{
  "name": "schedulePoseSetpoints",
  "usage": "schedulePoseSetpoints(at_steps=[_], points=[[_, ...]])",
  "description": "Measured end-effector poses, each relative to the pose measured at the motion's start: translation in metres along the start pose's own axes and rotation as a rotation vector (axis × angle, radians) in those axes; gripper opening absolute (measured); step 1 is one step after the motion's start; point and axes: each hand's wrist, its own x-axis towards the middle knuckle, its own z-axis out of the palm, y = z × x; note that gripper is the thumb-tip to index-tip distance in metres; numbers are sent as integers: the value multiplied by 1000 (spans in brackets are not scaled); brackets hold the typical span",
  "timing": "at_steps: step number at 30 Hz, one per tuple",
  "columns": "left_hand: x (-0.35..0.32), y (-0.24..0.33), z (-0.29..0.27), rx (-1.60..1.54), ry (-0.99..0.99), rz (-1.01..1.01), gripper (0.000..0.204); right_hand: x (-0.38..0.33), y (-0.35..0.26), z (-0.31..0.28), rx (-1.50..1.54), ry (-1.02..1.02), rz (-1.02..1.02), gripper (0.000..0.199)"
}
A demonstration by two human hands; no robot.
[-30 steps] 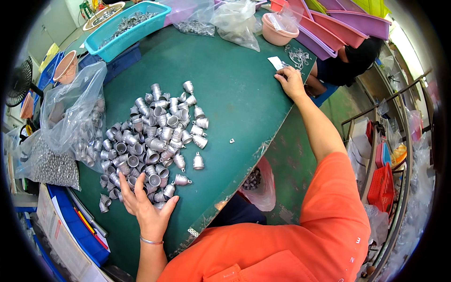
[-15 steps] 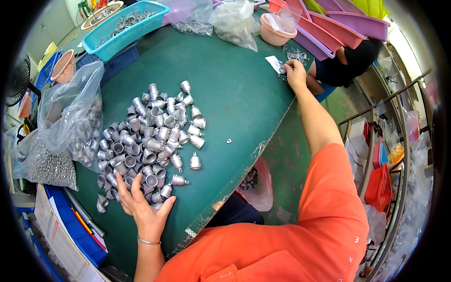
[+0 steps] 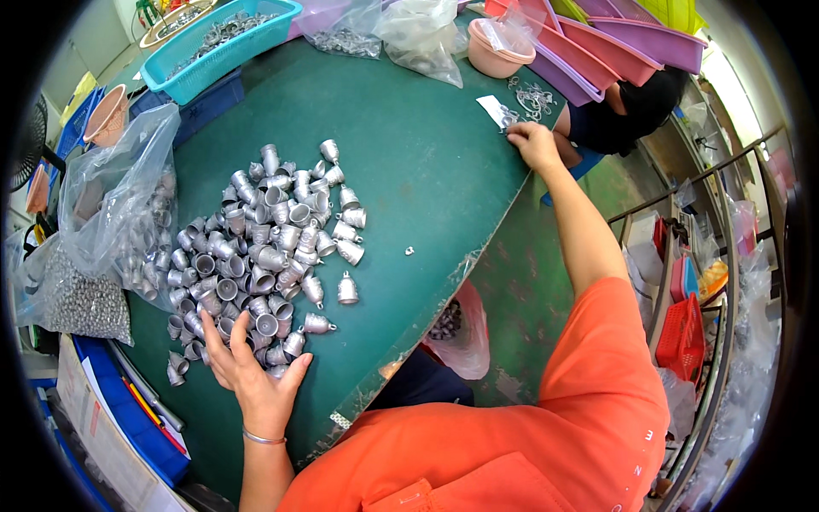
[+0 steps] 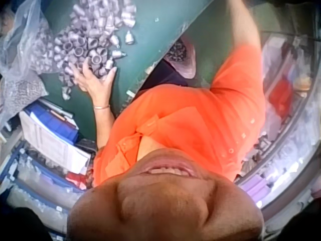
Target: The person picks up small silver metal bells and tiny metal rings from a pile on a green table. They insert a ring into the top of each bell and then place the assembled bell back onto the table.
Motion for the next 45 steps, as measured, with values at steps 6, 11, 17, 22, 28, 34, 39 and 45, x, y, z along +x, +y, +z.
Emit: schedulePoseSetpoints(at_steps=[6,11,17,22,28,34,39,45], points=[[0,-1,0,1,6,6,89,-3,-17,-11,-109,-27,153,14],[0,-1,0,5,12,6,90,-1,-6,-8,-122,60,196,16],[0,-1,0,-3,10,-5,90,-1,-1,-4,-194,45,72,15],[0,-1,1,0,11,-5,89,0,4,-5,-191,107,99,14],[1,-2,0,41,37,25,88,-7,-48,7,-222,224,-287,10],[1,-8,0,24,41,47,70,-51,-145,40,58,55,-374,8],[-4,-14,2,-73,88,50,59,-122,-253,30,300,-142,-559,15],[-5,-8,2,-23,125,12,63,-151,-290,51,386,-143,-332,35]])
